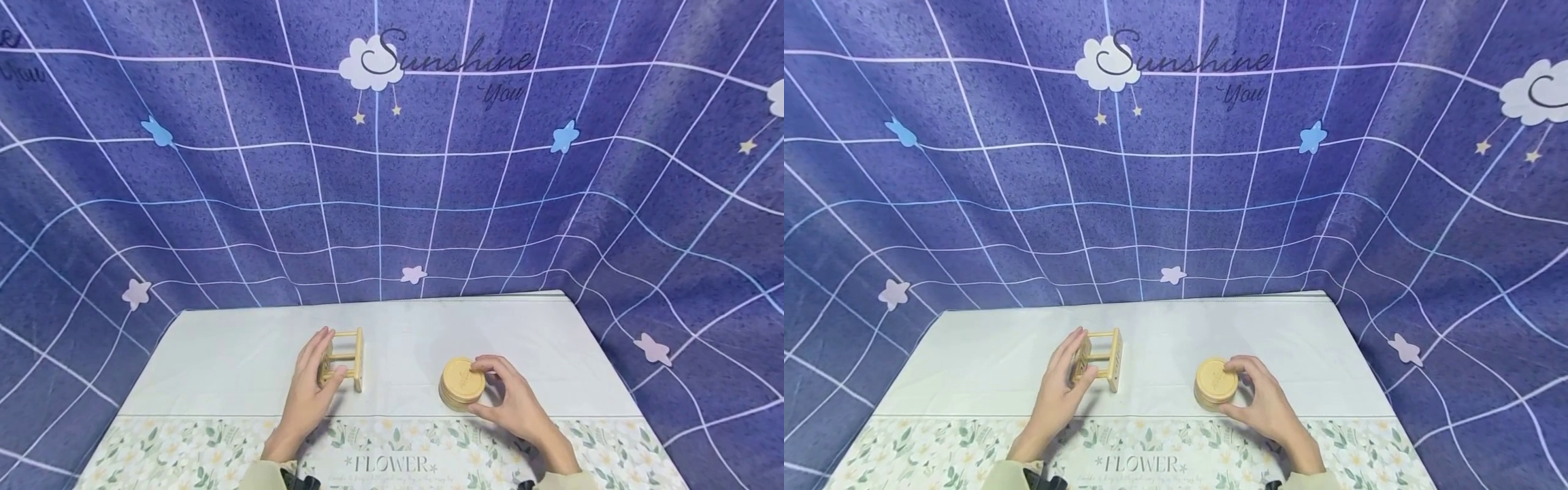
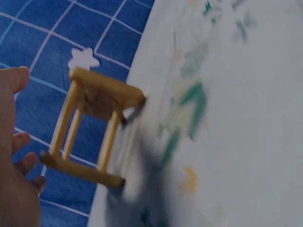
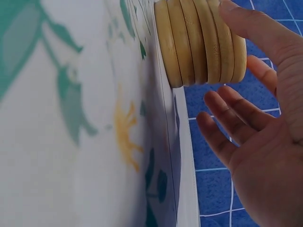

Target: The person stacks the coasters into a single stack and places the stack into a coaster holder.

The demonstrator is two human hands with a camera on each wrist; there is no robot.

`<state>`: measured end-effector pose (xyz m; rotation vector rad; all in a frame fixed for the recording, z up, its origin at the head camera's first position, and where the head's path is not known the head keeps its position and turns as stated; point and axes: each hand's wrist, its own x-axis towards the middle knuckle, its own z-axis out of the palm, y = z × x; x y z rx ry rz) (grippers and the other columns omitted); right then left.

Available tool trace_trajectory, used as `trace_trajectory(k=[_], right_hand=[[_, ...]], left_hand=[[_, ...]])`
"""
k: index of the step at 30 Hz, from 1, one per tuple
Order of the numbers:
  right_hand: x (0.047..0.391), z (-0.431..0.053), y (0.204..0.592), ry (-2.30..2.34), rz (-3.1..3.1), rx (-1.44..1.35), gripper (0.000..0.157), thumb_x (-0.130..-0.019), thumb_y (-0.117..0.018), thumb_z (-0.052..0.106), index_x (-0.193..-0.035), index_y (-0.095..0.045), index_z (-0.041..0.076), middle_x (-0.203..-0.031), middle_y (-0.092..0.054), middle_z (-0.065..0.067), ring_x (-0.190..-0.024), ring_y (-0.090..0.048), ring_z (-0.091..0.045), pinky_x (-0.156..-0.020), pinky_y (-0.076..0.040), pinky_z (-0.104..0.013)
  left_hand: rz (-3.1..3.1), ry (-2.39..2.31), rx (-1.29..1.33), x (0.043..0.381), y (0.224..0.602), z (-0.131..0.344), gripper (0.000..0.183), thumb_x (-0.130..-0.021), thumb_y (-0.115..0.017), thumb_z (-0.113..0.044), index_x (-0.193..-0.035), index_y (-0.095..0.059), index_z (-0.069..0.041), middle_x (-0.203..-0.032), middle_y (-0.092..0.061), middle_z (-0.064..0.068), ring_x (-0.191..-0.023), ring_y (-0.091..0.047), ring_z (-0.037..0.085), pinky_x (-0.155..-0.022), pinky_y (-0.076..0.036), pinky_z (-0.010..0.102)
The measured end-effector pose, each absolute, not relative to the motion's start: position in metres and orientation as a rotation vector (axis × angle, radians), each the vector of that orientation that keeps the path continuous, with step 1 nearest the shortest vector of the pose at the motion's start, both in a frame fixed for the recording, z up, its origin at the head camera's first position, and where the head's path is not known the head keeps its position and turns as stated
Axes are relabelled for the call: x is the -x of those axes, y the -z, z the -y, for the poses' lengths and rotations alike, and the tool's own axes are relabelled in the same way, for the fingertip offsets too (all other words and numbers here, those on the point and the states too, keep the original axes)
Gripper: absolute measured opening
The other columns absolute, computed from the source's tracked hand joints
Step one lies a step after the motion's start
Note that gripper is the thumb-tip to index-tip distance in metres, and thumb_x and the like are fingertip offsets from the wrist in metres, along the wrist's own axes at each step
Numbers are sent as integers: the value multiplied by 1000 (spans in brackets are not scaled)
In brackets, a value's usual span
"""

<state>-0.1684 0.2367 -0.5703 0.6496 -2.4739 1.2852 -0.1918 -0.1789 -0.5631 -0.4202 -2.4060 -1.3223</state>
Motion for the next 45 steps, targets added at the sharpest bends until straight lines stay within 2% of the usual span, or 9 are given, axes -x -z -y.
trace_trajectory(k=[5, 8, 12, 14, 18, 20, 27, 37, 45], right_hand=[[168, -240, 574, -1273, 2467, -658, 73, -65, -106, 3, -128, -71, 12, -138, -69, -7, -125, -68, -26, -97, -67, -46], [168, -242, 576, -1275, 2457, -672, 71, -67, -106, 5, -128, -71, 14, -139, -69, -8, -124, -68, -25, -96, -67, -44], [168, -243, 578, -1278, 2453, -691, 69, -68, -106, 6, -128, -72, 16, -139, -70, -9, -121, -68, -21, -94, -66, -42], [168, -243, 579, -1279, 2466, -689, 69, -69, -106, 6, -128, -72, 16, -139, -70, -10, -121, -68, -20, -94, -66, -42], [168, -244, 578, -1297, 2507, -663, 68, -70, -106, 9, -129, -72, 16, -140, -70, -9, -120, -69, -18, -95, -66, -40], [169, -244, 577, -1311, 2523, -654, 68, -71, -105, 11, -130, -72, 16, -140, -69, -8, -121, -68, -17, -96, -66, -40], [169, -246, 579, -1348, 2535, -653, 69, -72, -105, 9, -131, -70, 14, -136, -71, -6, -119, -70, -16, -98, -66, -41], [172, -245, 580, -1395, 2607, -613, 70, -73, -104, 9, -133, -67, 17, -135, -72, 0, -120, -71, -16, -105, -63, -41], [171, -245, 579, -1447, 2637, -606, 76, -71, -105, 10, -135, -64, 18, -139, -70, 1, -129, -68, -19, -115, -57, -34]], left_hand=[[2394, 1250, 539, 186, 548, 164, 66, -104, -78, -11, -165, -54, -12, -175, -43, 14, -163, -34, 45, -130, -28, 74], [2376, 1192, 619, 183, 542, 155, 60, -103, -78, -10, -160, -59, -10, -172, -46, 15, -162, -38, 43, -137, -27, 57], [2375, 1152, 665, 179, 534, 145, 55, -104, -78, -15, -157, -63, -13, -171, -50, 11, -161, -40, 39, -138, -26, 52], [2383, 1157, 678, 178, 531, 138, 54, -105, -77, -17, -157, -63, -17, -170, -51, 8, -162, -40, 39, -138, -23, 55], [2372, 1176, 744, 177, 530, 125, 52, -104, -78, -19, -155, -66, -17, -169, -53, 7, -161, -41, 39, -141, -13, 34], [2360, 1185, 789, 178, 531, 118, 51, -104, -78, -18, -154, -67, -16, -168, -55, 8, -160, -43, 38, -140, -11, 31], [2352, 1190, 929, 178, 542, 90, 50, -102, -79, -15, -150, -69, -14, -164, -58, 7, -153, -51, 41, -141, -13, 33], [2490, 1261, 947, 179, 563, 71, 45, -103, -78, -17, -148, -70, -13, -163, -59, 6, -154, -53, 32, -133, -29, 65], [2585, 1381, 921, 179, 574, 58, 53, -104, -78, -19, -155, -65, -21, -170, -52, 1, -156, -51, 31, -128, -43, 61]])
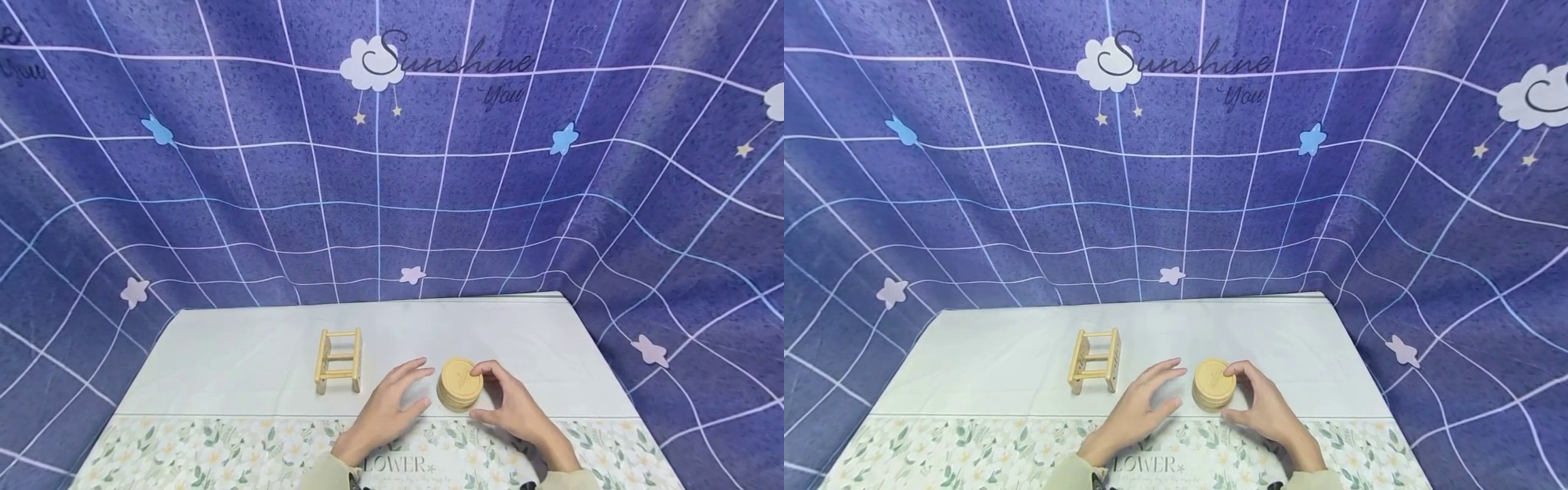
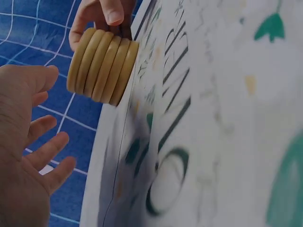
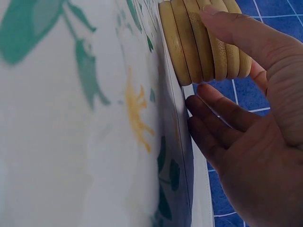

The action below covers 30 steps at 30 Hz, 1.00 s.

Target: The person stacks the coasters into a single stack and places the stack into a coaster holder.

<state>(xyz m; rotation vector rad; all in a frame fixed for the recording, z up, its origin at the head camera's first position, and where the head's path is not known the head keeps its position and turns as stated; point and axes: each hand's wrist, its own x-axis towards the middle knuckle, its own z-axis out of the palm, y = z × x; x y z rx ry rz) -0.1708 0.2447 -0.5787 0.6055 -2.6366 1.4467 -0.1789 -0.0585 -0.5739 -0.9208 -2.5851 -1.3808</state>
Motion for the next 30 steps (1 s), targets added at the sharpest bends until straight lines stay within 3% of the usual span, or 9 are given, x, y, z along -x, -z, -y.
trace_trajectory(k=[4, 11, 21, 30], right_hand=[[171, -244, 578, -1492, 2649, -619, 77, -72, -105, 11, -136, -62, 19, -142, -68, 0, -135, -65, -23, -120, -54, -33], [171, -243, 578, -1505, 2665, -627, 78, -72, -105, 10, -136, -60, 18, -142, -67, 0, -136, -64, -25, -121, -53, -34], [172, -243, 579, -1442, 2711, -615, 80, -70, -105, 10, -134, -59, 20, -143, -67, 1, -137, -64, -27, -122, -53, -43], [174, -244, 577, -1407, 2746, -616, 79, -70, -105, 11, -133, -58, 21, -144, -66, -1, -138, -62, -27, -124, -51, -43]], left_hand=[[2581, 1459, 931, 180, 575, 50, 56, -102, -81, -19, -156, -65, -21, -171, -49, 2, -156, -51, 32, -125, -49, 57], [2552, 1527, 1001, 186, 579, 37, 55, -100, -83, -17, -152, -67, -18, -169, -50, 16, -146, -61, 35, -111, -62, 44], [2568, 1533, 1056, 192, 584, 32, 50, -102, -82, -20, -150, -69, -15, -166, -53, 18, -142, -64, 34, -108, -64, 39], [2600, 1495, 1004, 195, 595, 26, 50, -102, -82, -34, -148, -69, -21, -161, -60, 4, -146, -61, 26, -116, -58, 35]])
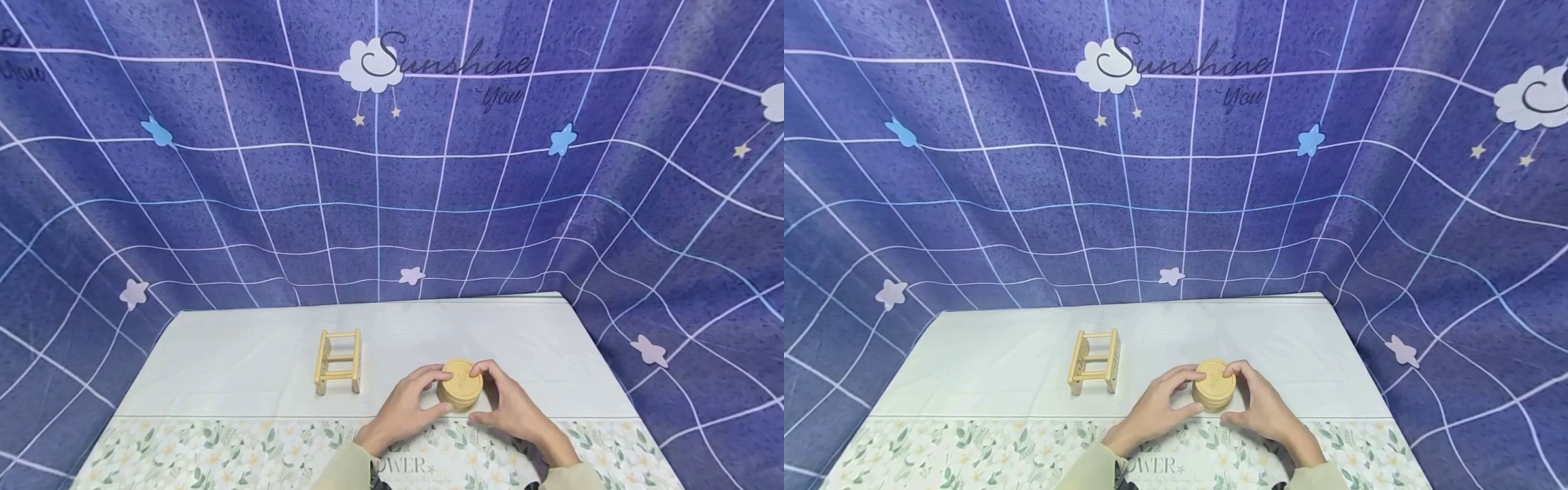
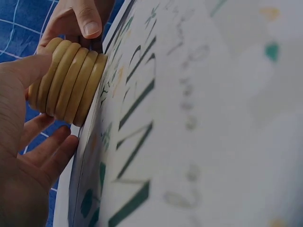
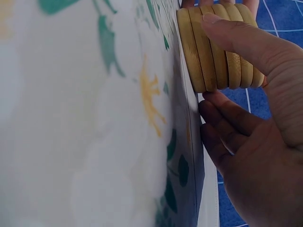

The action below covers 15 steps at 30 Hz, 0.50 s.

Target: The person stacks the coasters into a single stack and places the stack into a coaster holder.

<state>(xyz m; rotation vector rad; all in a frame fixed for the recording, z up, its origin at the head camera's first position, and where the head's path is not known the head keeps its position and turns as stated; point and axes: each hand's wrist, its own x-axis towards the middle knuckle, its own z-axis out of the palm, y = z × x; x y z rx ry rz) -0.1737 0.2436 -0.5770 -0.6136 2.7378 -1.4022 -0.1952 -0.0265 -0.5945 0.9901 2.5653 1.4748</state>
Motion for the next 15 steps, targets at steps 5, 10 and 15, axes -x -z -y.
trace_trajectory(k=[5, 10, 15], right_hand=[[175, -243, 577, 1429, -2719, 621, 79, -70, -106, 11, -132, -57, 19, -142, -65, -2, -138, -62, -26, -124, -50, -34], [177, -241, 581, 1457, -2706, 623, 79, -69, -106, 12, -130, -57, 19, -140, -66, -5, -139, -63, -27, -125, -46, -27], [180, -238, 583, 1427, -2726, 598, 79, -68, -107, 12, -127, -55, 20, -140, -65, -3, -140, -62, -29, -127, -45, -31]], left_hand=[[-2540, -1495, -977, 193, 594, 24, 50, -104, -80, -42, -147, -68, -20, -163, -58, 6, -148, -59, 27, -117, -56, 34], [-2505, -1541, -941, 191, 592, 21, 48, -106, -77, -43, -145, -68, -17, -162, -58, 9, -146, -60, 25, -117, -56, 30], [-2505, -1545, -911, 190, 590, 18, 47, -106, -76, -46, -143, -69, -17, -161, -59, 8, -146, -61, 24, -117, -56, 29]])
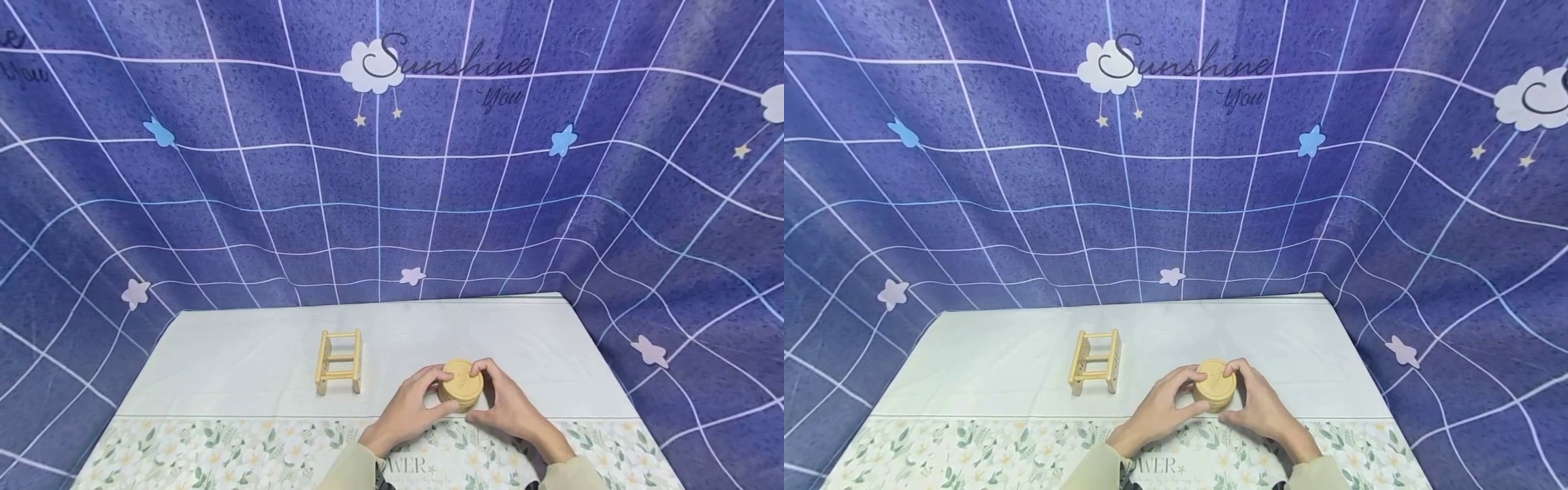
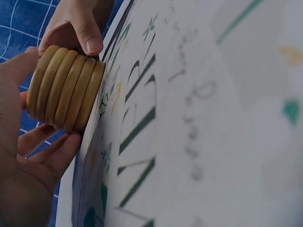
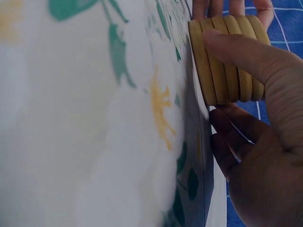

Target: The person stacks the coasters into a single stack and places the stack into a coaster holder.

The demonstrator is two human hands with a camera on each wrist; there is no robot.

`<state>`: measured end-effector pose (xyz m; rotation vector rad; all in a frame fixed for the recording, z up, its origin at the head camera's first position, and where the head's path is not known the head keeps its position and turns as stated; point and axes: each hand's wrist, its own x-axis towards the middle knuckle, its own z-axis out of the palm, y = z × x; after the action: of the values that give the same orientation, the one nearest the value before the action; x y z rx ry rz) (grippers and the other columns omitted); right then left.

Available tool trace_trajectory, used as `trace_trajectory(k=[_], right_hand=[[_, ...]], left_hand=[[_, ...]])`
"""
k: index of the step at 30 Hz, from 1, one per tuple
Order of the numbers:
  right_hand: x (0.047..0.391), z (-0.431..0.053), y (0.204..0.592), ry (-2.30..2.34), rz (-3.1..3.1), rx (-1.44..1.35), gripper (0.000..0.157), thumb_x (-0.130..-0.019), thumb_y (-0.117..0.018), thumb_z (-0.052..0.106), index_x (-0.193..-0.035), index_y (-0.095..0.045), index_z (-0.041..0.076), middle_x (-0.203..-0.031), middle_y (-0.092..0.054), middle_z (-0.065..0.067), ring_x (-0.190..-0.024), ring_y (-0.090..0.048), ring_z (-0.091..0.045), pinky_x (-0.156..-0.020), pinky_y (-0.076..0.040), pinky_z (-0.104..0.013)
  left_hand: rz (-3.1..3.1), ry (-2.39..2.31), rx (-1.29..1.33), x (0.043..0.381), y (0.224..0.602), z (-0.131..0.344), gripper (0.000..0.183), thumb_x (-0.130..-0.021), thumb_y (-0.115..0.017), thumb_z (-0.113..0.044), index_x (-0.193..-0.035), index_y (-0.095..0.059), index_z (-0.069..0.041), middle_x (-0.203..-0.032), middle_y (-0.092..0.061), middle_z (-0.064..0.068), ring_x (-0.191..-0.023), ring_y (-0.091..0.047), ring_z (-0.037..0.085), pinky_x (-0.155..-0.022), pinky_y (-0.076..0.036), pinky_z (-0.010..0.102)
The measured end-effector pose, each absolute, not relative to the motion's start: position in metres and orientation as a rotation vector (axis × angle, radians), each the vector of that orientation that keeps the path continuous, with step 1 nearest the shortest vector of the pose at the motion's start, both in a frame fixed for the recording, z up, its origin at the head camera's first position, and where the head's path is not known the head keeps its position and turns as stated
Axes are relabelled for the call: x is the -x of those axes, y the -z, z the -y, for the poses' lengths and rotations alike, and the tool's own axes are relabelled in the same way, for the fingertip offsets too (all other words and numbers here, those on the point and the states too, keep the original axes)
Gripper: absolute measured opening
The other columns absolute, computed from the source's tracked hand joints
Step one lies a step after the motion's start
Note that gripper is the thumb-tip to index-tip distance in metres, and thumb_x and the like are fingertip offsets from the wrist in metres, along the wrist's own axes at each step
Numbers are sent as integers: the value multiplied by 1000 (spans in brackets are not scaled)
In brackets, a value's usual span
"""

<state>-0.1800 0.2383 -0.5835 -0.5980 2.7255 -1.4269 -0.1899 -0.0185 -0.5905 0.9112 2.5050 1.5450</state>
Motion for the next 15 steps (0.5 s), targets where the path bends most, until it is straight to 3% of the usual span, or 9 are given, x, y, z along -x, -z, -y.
trace_trajectory(k=[7, 15], right_hand=[[183, -234, 584, 1366, -2740, 545, 77, -69, -104, 5, -122, -51, 20, -143, -65, -4, -145, -60, -39, -129, -42, -56], [186, -231, 586, 1335, -2784, 527, 80, -65, -105, 2, -120, -50, 21, -137, -65, 2, -141, -62, -34, -127, -44, -60]], left_hand=[[-2494, -1563, -904, 190, 589, 17, 40, -110, -72, -41, -141, -70, -16, -159, -61, 8, -147, -60, 26, -118, -55, 30], [-2492, -1597, -921, 191, 592, 16, 36, -110, -73, -34, -140, -70, -13, -156, -63, 9, -144, -62, 27, -117, -56, 30]])
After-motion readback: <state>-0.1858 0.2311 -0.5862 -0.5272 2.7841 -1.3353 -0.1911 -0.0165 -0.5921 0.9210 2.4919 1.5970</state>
